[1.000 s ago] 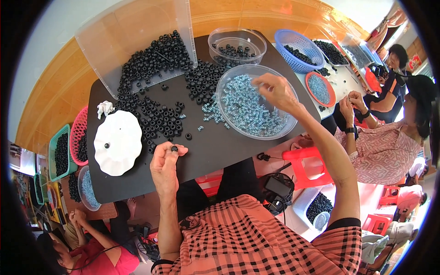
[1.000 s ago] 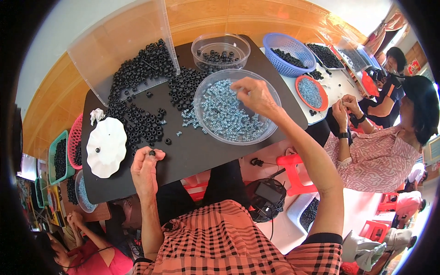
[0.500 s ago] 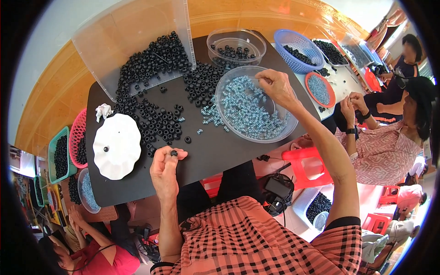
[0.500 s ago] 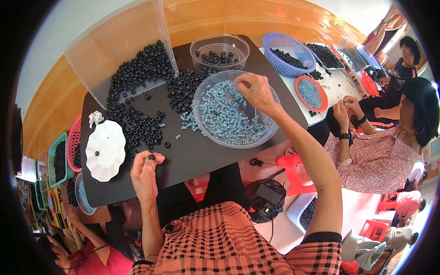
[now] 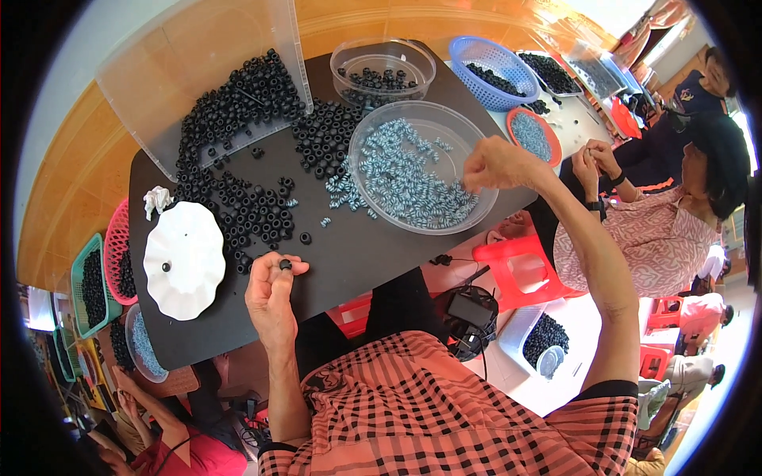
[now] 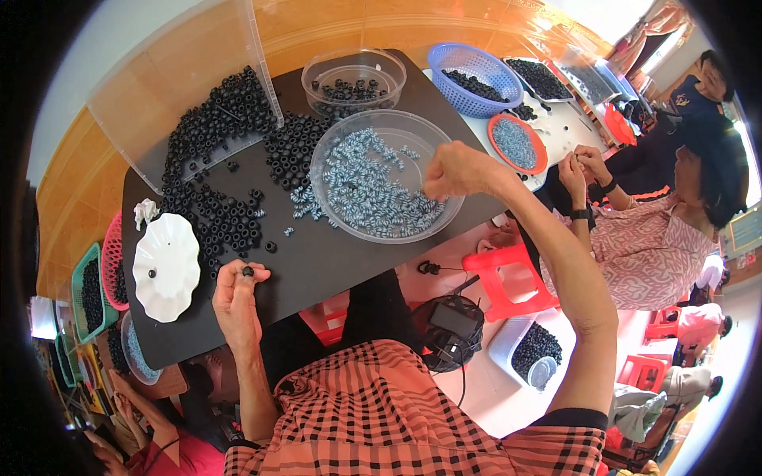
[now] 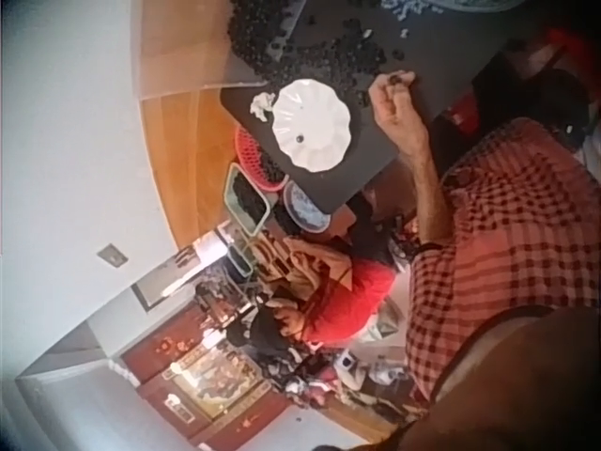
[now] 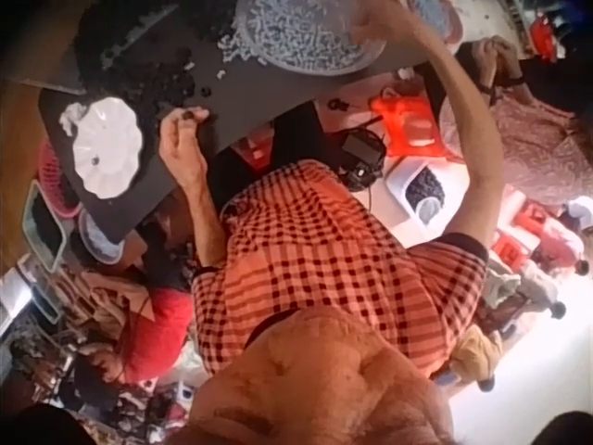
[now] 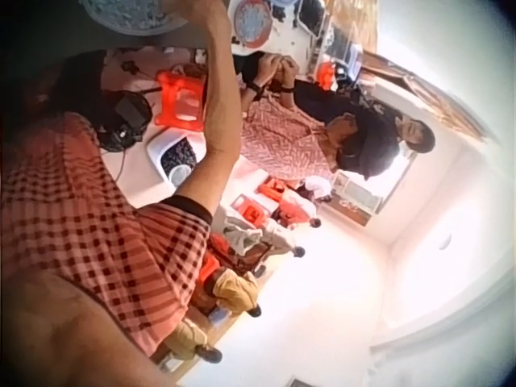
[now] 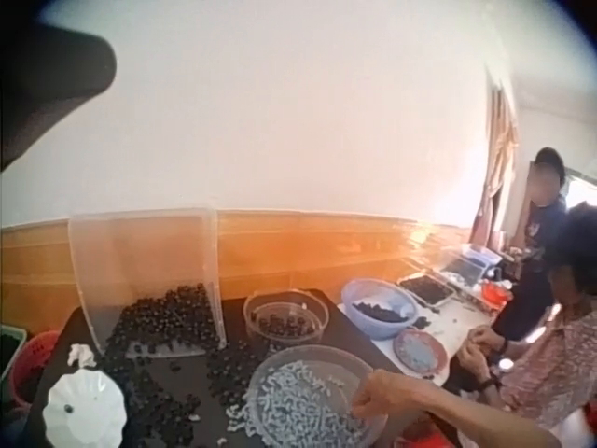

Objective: The person repeatedly picks up small black rings and metallic coils from the table, fitting the coils into the rings by hand.

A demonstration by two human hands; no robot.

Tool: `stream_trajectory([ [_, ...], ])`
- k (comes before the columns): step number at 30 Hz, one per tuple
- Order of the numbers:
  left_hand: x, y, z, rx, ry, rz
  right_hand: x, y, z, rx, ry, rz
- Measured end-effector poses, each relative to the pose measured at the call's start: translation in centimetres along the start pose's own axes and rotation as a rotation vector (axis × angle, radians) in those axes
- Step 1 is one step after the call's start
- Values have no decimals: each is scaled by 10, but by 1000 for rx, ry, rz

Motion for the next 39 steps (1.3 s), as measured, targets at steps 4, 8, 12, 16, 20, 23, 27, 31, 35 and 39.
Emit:
stream_trajectory([
  [4, -2, 8, -1, -1, -24, 39, -13, 14, -5, 71, 47, 55],
  [8, -1, 6, 0, 8, -21, -1, -22, -22, -6, -370, 10, -194],
  [12, 0, 2, 0, 5, -13, -6, -21, -32, 3, -513, 6, -282],
  [16, -2, 5, 0, 3, -15, 4, -26, -23, 1, -533, -40, -230],
  [20, -3, 7, 0, 22, -7, 2, -25, -19, -3, -657, -172, -76],
  [23, -4, 7, 1, 21, -14, -4, -23, -16, -13, -663, -162, -1],
  [27, -6, 8, 1, 20, -26, -19, -18, -4, -27, -630, -171, 7],
  [31, -6, 9, 1, 5, -36, -19, -19, -3, -37, -618, -119, 66],
  [35, -7, 9, 1, 11, -47, -32, -14, -3, -40, -577, -156, 66],
  [39, -8, 9, 1, 26, -40, -61, -15, -7, -40, -525, -216, 61],
])
Point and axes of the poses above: each hand's wrist, its own z-axis away from the middle knuckle, its own y-axis out of the palm, x = y × z, the point moved 6 cm from there along -z, towards the middle knuckle, and after that the axes turned 9 degrees about y, right-handed, at the moved point
